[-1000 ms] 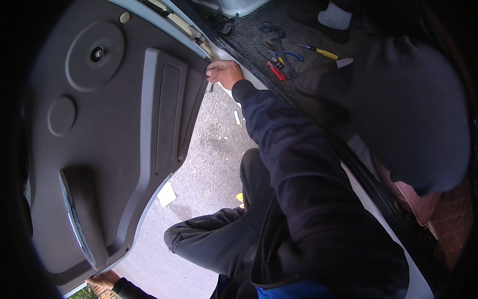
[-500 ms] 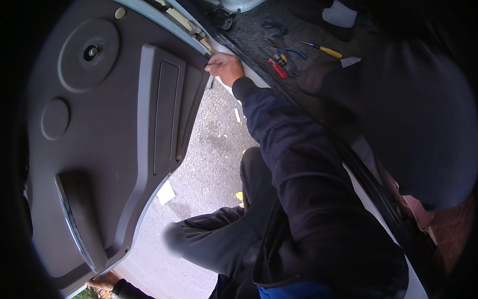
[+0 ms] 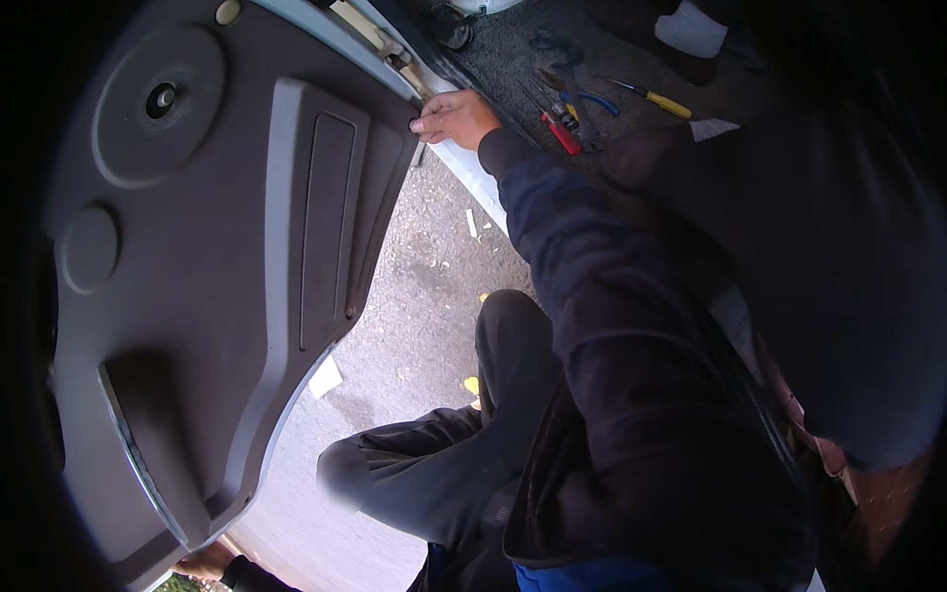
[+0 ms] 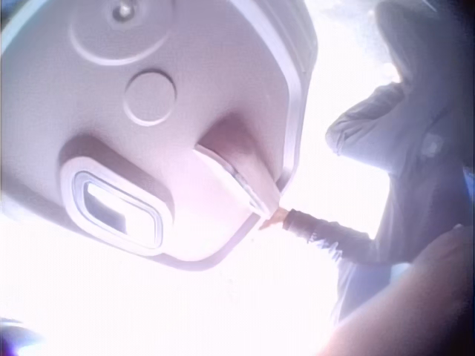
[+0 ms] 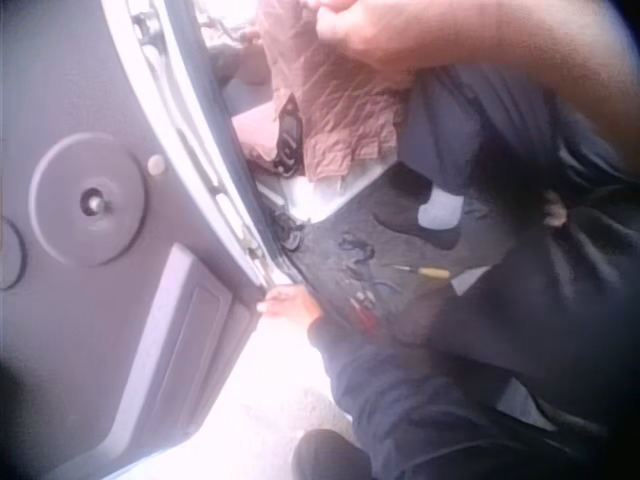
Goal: The person installs a car door panel by aligning it with the door frame and securing it with multiple fasteners. They use a screwdriver to tighten screws and insert plastic clips into designated holes, ensuring the panel is firmly attached.
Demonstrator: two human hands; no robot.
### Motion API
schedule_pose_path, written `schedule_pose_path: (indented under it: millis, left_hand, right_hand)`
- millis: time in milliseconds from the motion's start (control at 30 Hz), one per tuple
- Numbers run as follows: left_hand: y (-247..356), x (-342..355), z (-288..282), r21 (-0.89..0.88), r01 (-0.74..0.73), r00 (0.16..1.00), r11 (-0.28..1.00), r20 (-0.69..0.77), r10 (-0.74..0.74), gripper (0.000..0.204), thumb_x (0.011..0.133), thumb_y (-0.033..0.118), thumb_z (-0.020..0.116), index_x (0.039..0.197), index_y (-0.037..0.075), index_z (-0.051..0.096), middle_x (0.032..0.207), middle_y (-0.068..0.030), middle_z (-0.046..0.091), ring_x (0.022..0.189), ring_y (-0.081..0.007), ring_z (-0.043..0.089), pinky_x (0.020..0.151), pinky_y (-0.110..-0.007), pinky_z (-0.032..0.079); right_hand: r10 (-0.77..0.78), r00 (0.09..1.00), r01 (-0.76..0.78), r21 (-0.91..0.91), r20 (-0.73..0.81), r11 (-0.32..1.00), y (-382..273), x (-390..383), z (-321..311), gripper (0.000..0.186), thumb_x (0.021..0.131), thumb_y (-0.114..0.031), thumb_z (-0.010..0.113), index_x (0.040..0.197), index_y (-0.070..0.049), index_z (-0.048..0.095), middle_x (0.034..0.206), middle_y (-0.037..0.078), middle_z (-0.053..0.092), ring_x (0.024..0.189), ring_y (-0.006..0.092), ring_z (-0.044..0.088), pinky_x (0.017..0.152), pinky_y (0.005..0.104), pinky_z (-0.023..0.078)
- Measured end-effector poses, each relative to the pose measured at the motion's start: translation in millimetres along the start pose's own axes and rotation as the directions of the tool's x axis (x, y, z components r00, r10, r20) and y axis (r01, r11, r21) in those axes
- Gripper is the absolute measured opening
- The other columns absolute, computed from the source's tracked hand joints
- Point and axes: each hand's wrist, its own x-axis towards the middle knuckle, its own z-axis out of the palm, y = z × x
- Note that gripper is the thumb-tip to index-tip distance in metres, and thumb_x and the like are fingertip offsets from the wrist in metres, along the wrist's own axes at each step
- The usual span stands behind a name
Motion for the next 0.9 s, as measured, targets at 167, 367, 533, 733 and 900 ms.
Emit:
schedule_pose_path:
  millis: [167,367,533,733,900]
  left_hand:
    - [1,6,1,-0.106,0.078,0.993,0.991,-0.084,-0.087,0.048,0.099,0.047,0.057,0.127,0.008,0.065,0.133,-0.0108,0.065,0.129,-0.0292,0.057,0.115,-0.055,0.036]
    - [6,-8,17,-0.145,0.087,0.991,0.986,-0.09,-0.1,0.06,0.097,0.051,0.061,0.139,0.009,0.059,0.15,-0.0125,0.055,0.141,-0.0304,0.047,0.122,-0.049,0.029]
    - [9,-17,25,-0.205,0.111,0.983,0.973,-0.124,-0.138,0.063,0.098,0.053,0.061,0.143,0.01,0.057,0.154,-0.011,0.051,0.144,-0.03,0.044,0.122,-0.048,0.03]
    - [3,-14,22,-0.188,0.109,0.988,0.976,-0.086,-0.127,0.06,0.098,0.051,0.062,0.141,0.009,0.059,0.152,-0.0111,0.053,0.142,-0.0299,0.046,0.122,-0.045,0.032]
    - [-5,-7,9,-0.223,0.166,0.986,0.961,0.033,-0.162,0.064,0.097,0.051,0.064,0.143,0.007,0.055,0.148,-0.0131,0.053,0.137,-0.0289,0.05,0.117,-0.045,0.038]
  right_hand:
    - [-0.044,0.999,0.044,-0.047,-0.005,0.998,4,2,-1,0.021,0.091,-0.008,0.078,0.101,0.008,0.069,0.092,0.017,0.075,0.084,0.0254,0.077,0.078,0.0329,0.063]
    - [0.102,0.995,-0.102,0.06,0.008,0.993,-4,2,0,0.025,0.094,-0.005,0.074,0.11,0.011,0.064,0.101,0.022,0.073,0.088,0.0309,0.077,0.082,0.0373,0.064]
    - [0.074,0.992,-0.07,0.046,-0.098,0.997,0,-2,10,0.025,0.094,-0.004,0.073,0.112,0.012,0.064,0.101,0.022,0.073,0.088,0.0302,0.076,0.081,0.036,0.064]
    - [-0.026,0.975,0.051,0.108,-0.219,0.993,30,-2,16,0.017,0.092,-0.002,0.073,0.102,0.01,0.067,0.09,0.019,0.073,0.077,0.0271,0.076,0.071,0.034,0.064]
    - [-0.009,0.961,0.042,0.112,-0.278,0.993,47,-1,22,0.011,0.089,-0.002,0.074,0.096,0.005,0.07,0.083,0.014,0.073,0.071,0.0227,0.074,0.065,0.0341,0.062]
